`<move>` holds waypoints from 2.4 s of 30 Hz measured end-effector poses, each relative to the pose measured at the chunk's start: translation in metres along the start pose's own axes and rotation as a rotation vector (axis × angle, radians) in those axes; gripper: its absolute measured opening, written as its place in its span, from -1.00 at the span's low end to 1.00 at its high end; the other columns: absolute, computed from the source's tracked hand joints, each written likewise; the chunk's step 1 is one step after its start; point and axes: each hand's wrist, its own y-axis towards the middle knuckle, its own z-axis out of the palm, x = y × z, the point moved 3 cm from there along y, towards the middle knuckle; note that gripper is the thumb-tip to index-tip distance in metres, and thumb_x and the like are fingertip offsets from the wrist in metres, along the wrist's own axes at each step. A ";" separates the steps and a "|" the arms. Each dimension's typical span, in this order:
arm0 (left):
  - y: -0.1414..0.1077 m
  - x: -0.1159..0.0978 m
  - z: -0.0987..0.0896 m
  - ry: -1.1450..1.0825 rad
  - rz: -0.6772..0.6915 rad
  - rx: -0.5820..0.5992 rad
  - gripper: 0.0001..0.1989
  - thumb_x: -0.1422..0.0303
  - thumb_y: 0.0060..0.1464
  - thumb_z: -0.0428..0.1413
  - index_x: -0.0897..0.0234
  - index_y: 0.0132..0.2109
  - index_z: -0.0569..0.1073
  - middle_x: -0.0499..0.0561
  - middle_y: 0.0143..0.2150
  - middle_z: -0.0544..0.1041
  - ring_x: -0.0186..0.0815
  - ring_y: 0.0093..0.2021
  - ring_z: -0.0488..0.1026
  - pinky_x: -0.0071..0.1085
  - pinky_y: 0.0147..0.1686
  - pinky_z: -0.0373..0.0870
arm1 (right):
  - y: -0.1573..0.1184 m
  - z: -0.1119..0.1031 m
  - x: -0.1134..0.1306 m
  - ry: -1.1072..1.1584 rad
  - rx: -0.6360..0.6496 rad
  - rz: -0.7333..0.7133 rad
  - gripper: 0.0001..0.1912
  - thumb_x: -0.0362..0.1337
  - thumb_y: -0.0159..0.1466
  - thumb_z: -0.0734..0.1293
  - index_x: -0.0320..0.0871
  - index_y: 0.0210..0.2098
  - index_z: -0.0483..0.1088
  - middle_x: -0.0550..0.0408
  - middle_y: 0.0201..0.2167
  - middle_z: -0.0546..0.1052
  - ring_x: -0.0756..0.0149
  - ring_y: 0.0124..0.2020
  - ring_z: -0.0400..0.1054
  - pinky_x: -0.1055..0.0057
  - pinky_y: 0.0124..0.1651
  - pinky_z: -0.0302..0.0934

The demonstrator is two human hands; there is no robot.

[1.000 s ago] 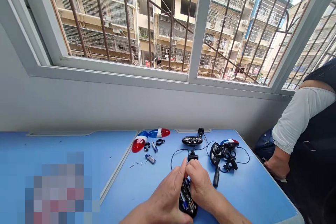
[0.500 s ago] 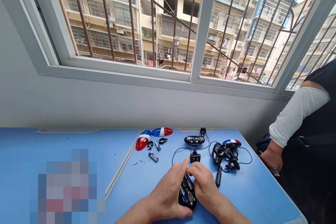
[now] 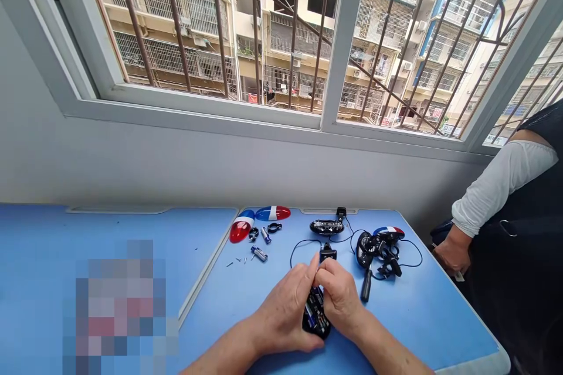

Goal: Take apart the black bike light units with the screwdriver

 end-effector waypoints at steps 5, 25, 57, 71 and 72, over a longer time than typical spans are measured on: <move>0.001 0.001 0.000 0.016 0.010 0.024 0.41 0.36 -0.37 0.36 0.15 0.39 -0.49 0.16 0.06 0.35 0.05 -0.05 0.35 -0.03 -0.07 0.39 | 0.001 -0.005 0.002 -0.013 -0.001 -0.015 -0.69 -0.53 0.15 0.08 -0.12 -0.47 0.38 0.17 -0.56 0.26 0.37 -0.51 0.16 0.48 -0.47 -0.01; 0.001 -0.003 0.001 0.056 -0.018 -0.023 0.46 0.39 -0.39 0.40 0.11 0.38 -0.54 0.09 -0.01 0.34 -0.02 -0.10 0.33 -0.07 -0.09 0.39 | 0.003 -0.006 -0.009 0.280 0.244 0.677 -0.85 -0.24 0.12 0.39 -0.18 -0.51 0.43 0.16 -0.56 0.47 0.37 -0.51 0.29 0.44 -0.40 0.16; 0.003 -0.004 -0.001 0.108 0.026 -0.026 0.46 0.40 -0.38 0.38 0.14 0.36 -0.59 0.08 -0.06 0.36 -0.06 -0.16 0.34 -0.13 -0.17 0.41 | 0.001 0.003 -0.014 0.465 0.256 0.884 -0.69 -0.22 -0.09 0.51 -0.16 -0.56 0.29 0.31 -0.64 0.28 0.50 -0.57 0.06 0.51 -0.50 -0.03; 0.005 -0.006 -0.001 0.162 0.031 -0.048 0.47 0.35 -0.37 0.38 0.20 0.36 -0.62 0.11 -0.05 0.40 -0.04 -0.15 0.35 -0.15 -0.20 0.42 | -0.001 0.005 -0.015 0.545 0.210 0.836 -0.62 -0.01 0.01 0.42 -0.14 -0.57 0.24 0.27 -0.65 0.25 0.47 -0.56 0.06 0.49 -0.51 -0.03; 0.006 -0.006 -0.002 0.164 0.033 -0.051 0.47 0.34 -0.37 0.38 0.20 0.36 -0.62 0.11 -0.05 0.40 -0.04 -0.16 0.36 -0.14 -0.20 0.42 | -0.001 0.005 -0.014 0.517 0.208 0.822 -0.64 -0.02 0.04 0.39 -0.14 -0.56 0.24 0.26 -0.65 0.26 0.46 -0.56 0.07 0.48 -0.50 -0.03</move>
